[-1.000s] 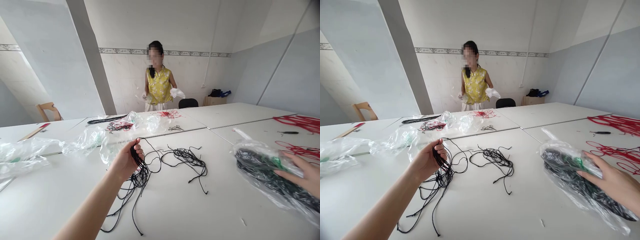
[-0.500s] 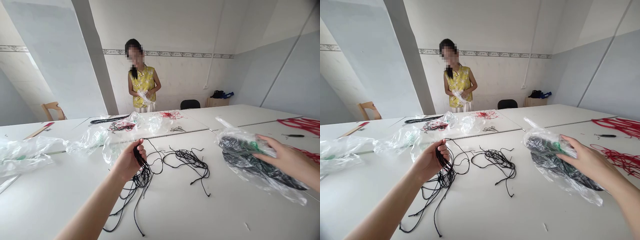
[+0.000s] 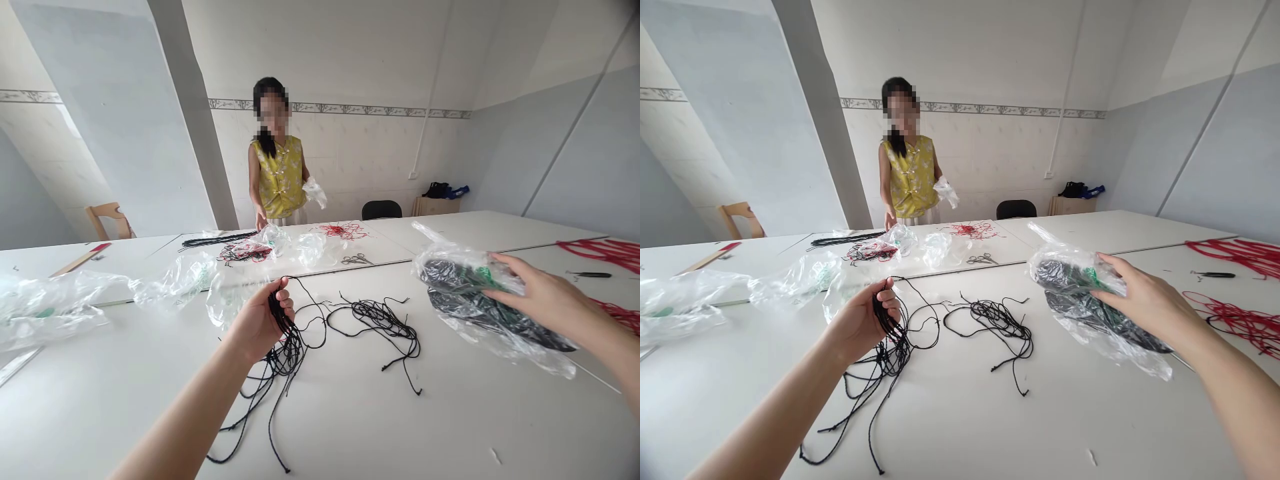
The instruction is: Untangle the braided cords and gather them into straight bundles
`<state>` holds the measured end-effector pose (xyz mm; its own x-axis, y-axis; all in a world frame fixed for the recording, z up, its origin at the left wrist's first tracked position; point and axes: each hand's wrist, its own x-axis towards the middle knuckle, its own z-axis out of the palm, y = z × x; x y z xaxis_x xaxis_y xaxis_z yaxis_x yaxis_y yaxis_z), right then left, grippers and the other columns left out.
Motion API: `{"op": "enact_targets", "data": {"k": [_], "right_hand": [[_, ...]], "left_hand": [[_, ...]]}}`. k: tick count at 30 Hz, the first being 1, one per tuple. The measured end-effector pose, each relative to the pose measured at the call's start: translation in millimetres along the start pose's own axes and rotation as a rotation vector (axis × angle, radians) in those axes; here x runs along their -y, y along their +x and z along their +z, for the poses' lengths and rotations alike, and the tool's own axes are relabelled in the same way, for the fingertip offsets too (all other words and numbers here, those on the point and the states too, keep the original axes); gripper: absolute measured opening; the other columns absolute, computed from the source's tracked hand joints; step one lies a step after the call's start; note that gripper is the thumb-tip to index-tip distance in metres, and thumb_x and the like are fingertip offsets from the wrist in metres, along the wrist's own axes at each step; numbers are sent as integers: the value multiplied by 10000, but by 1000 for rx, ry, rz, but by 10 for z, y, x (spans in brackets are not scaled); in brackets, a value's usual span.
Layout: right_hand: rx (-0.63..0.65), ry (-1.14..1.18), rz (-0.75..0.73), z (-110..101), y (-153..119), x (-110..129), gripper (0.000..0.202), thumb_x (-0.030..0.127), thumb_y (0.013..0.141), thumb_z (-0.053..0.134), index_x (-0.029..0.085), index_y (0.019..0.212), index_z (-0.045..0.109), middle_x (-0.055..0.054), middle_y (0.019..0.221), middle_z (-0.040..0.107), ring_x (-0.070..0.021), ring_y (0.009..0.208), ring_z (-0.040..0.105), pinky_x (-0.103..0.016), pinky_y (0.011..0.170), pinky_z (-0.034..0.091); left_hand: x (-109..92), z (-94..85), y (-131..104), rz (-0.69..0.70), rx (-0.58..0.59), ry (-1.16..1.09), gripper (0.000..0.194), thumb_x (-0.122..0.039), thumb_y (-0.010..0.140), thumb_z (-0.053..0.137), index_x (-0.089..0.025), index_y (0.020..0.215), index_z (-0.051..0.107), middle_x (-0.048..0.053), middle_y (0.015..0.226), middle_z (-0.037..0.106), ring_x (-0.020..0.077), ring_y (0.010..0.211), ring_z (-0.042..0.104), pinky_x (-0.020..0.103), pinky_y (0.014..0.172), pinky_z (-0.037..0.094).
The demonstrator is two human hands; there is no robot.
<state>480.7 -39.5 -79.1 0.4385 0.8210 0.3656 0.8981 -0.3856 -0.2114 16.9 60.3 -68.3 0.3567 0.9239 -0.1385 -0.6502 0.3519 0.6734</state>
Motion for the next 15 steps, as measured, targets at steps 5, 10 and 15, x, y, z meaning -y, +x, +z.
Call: {"op": "enact_targets", "data": {"k": [5, 10, 15], "right_hand": [[78, 57, 59, -94, -3, 193, 716, 582, 853, 597, 380, 1503, 372, -122, 1373, 642, -326, 1060, 670, -364, 790, 475], [70, 78, 32, -71, 29, 264, 738, 589, 850, 595, 363, 1512, 360, -133, 1409, 610, -346, 1105, 646, -376, 811, 468], [64, 82, 52, -20, 45, 293, 759, 599, 863, 568, 324, 1533, 340, -156, 1435, 581, -349, 1054, 646, -379, 797, 456]], "left_hand": [[-19, 28, -19, 6, -6, 11, 59, -138, 881, 677, -149, 909, 627, -46, 662, 467, 85, 544, 497, 211, 519, 508], [-27, 33, -19, 12, -2, 13, 70, -141, 873, 685, -150, 905, 624, -46, 657, 466, 88, 543, 500, 214, 526, 509], [-32, 21, -19, 15, -6, 8, 26, -141, 904, 649, -132, 916, 628, -43, 658, 465, 82, 550, 498, 209, 533, 500]]}}
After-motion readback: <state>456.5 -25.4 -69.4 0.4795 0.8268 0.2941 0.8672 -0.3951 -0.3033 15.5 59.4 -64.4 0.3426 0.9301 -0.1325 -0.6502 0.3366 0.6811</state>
